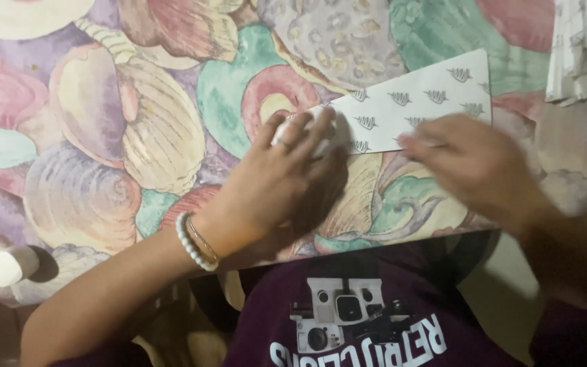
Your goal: Folding printed paper sheets into specific shapes on a table
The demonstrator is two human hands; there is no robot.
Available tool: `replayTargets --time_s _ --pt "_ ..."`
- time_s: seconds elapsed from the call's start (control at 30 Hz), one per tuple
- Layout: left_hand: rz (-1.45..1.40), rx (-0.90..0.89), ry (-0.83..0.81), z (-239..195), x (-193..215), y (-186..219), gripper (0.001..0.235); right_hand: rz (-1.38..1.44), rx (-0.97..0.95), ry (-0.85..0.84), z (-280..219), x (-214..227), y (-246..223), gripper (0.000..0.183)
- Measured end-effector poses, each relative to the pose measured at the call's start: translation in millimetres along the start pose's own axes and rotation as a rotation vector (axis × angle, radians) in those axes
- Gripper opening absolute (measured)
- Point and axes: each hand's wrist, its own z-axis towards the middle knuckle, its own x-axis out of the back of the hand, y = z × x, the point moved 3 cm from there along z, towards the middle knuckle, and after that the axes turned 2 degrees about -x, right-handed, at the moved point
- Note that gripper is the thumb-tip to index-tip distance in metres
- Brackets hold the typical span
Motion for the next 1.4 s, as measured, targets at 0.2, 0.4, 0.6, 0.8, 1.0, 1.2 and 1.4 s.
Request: replayTargets --time_s 0.2,0.4,0.6,0.8,1.0,1.2,1.4 --pt "-0.007 -0.068 0.285 2 -18 9 0.031 -0.137 0.441 0.123 -11 -14 5 0.03" --pt "0.016 -0.1 0.344 -2 -33 1 0.018 -0.273 0.382 0.149 -27 -10 25 0.025" --pt "-0.316 -0.117 0.295 2 -18 -8 0.02 -0.314 0.403 0.1 -30 -11 29 0.027" --pt "-0.376 -0.084 0.351 8 -24 -12 0.016 -0.344 0.446 0.101 -27 -6 23 0.025" --pt "-0.433 -0.042 0.434 13 1 0 0.031 -0.329 0.387 0.031 -22 -2 25 0.023" --pt "-0.394 -0.018 0.307 11 -22 -7 0.029 -0.468 0.149 -0.216 20 -6 3 0.078" --pt "-0.361 -0.018 0.283 10 -29 -10 0.027 -0.474 -0.119 -0.444 55 9 -20 0.074"
